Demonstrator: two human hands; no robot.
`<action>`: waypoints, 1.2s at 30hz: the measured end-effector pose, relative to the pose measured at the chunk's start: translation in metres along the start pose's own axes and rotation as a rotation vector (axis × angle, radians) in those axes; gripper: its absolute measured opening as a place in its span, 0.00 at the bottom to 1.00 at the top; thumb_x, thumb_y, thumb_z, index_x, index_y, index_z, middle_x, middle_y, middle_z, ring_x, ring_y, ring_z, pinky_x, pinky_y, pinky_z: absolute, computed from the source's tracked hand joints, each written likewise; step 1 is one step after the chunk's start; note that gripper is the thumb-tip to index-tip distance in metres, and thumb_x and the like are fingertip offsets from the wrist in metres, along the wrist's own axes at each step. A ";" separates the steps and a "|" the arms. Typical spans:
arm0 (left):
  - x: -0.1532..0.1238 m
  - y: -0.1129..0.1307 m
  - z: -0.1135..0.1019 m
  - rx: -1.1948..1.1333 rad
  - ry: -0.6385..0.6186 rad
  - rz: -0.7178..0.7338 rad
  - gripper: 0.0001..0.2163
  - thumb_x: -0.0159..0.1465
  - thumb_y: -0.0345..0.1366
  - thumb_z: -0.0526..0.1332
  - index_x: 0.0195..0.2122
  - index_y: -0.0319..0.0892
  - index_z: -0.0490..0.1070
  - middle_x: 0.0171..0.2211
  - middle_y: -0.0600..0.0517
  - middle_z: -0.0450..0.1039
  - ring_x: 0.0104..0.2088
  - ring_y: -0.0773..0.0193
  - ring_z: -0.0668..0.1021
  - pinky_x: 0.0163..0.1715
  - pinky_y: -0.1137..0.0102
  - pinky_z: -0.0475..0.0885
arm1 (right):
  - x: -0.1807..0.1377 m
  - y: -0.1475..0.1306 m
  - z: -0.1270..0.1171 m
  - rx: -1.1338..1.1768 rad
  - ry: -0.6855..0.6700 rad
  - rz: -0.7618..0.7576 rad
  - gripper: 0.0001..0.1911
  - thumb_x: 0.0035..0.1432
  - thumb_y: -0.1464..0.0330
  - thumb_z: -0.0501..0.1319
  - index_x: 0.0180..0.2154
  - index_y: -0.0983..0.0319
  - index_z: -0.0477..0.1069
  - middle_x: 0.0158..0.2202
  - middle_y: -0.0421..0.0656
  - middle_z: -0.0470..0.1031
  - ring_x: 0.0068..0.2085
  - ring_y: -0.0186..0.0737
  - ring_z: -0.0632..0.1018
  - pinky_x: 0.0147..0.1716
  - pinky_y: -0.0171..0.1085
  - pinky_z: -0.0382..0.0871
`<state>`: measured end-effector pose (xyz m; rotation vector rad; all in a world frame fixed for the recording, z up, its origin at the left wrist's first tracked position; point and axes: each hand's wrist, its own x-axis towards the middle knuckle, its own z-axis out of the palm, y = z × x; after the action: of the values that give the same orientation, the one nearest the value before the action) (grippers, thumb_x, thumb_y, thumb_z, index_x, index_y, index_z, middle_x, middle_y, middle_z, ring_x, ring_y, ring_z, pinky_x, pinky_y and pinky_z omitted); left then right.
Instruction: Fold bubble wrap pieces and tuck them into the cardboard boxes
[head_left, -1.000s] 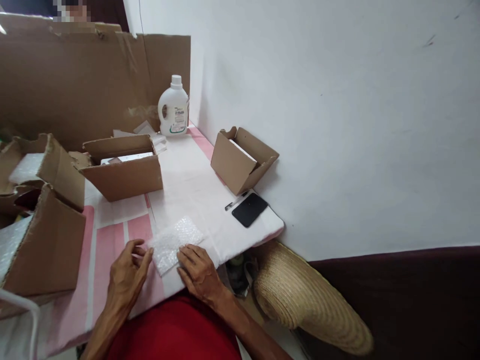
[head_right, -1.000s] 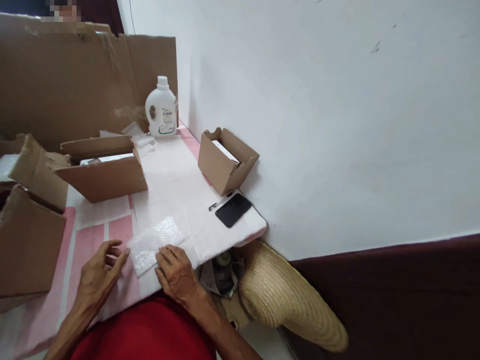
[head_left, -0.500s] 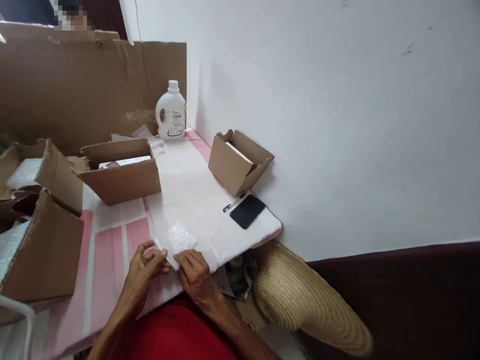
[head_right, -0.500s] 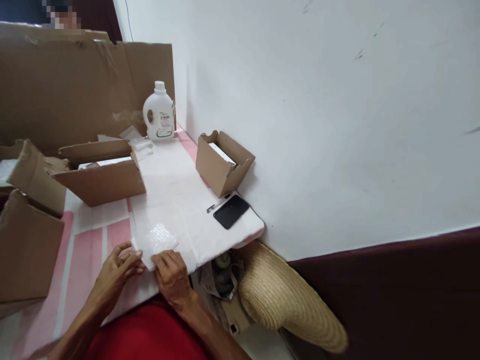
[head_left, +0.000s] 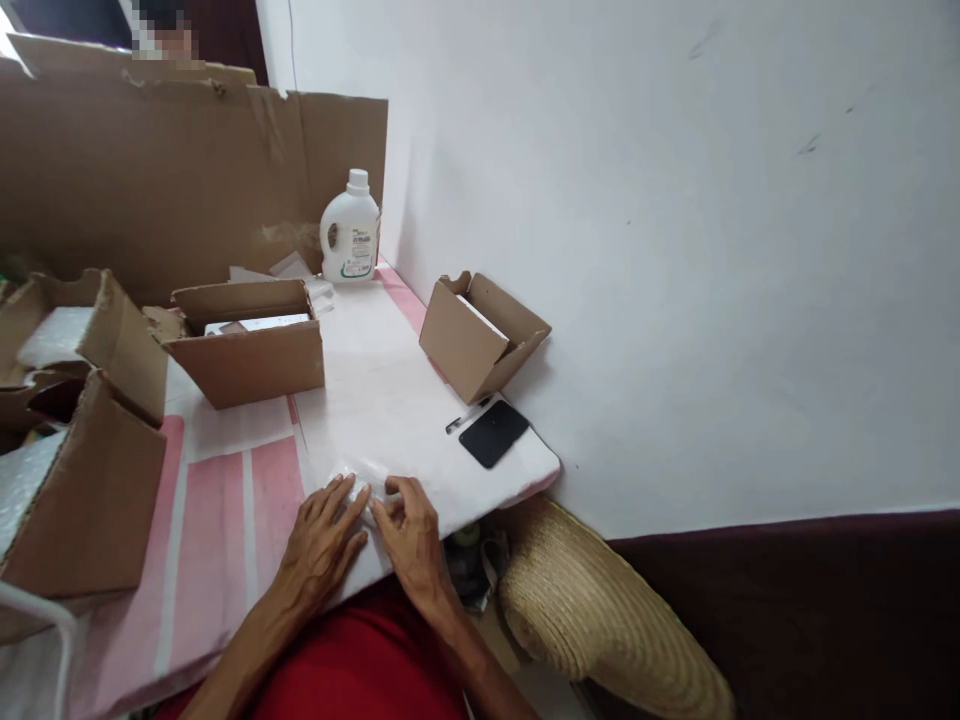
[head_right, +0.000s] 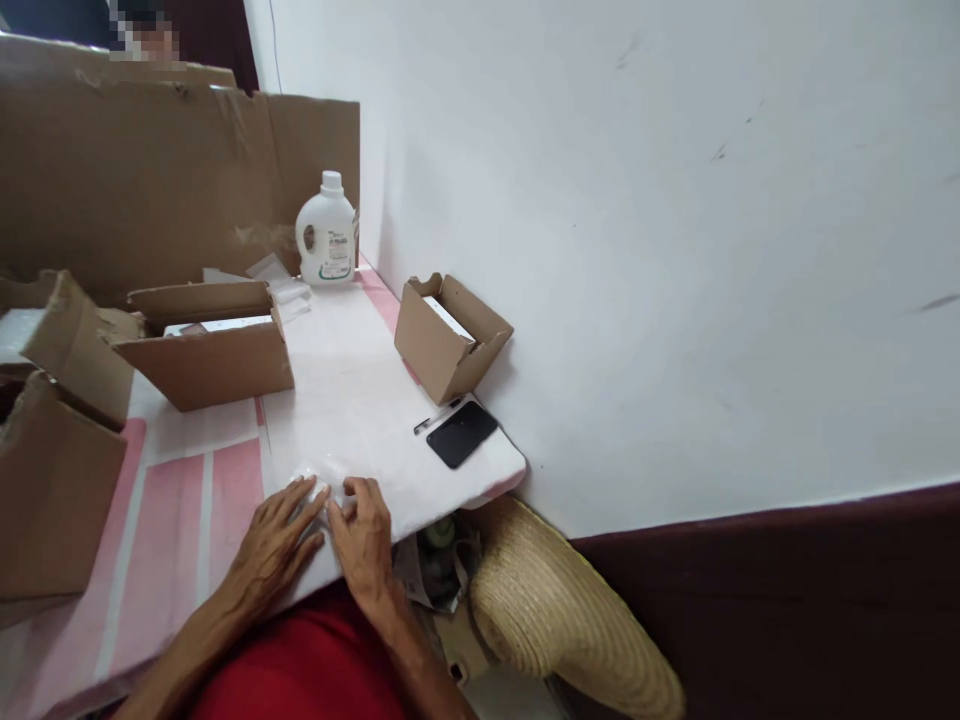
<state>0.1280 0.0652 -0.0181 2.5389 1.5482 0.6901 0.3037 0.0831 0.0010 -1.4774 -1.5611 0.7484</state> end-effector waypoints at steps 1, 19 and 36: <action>-0.001 -0.001 0.002 0.024 -0.009 0.020 0.24 0.69 0.37 0.56 0.67 0.49 0.62 0.66 0.43 0.66 0.66 0.50 0.67 0.60 0.56 0.67 | 0.002 0.001 -0.004 -0.063 0.041 -0.025 0.10 0.65 0.63 0.60 0.45 0.61 0.71 0.39 0.44 0.73 0.32 0.38 0.74 0.37 0.38 0.71; 0.004 -0.010 -0.021 -0.699 0.383 -0.652 0.30 0.61 0.50 0.65 0.61 0.43 0.64 0.59 0.38 0.70 0.59 0.49 0.74 0.57 0.53 0.72 | 0.061 -0.030 -0.015 0.156 -0.634 -0.068 0.05 0.56 0.71 0.60 0.29 0.60 0.65 0.27 0.34 0.64 0.30 0.34 0.67 0.31 0.32 0.61; 0.070 -0.063 -0.122 -1.101 0.602 -0.662 0.24 0.60 0.58 0.61 0.46 0.44 0.76 0.36 0.49 0.79 0.35 0.60 0.77 0.35 0.68 0.72 | 0.189 -0.138 0.033 0.492 -0.380 -0.159 0.20 0.56 0.51 0.67 0.32 0.63 0.70 0.26 0.37 0.67 0.25 0.31 0.65 0.22 0.32 0.62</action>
<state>0.0516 0.1373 0.0952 0.9988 1.3647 1.6417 0.2169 0.2557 0.1378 -0.8747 -1.5924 1.2651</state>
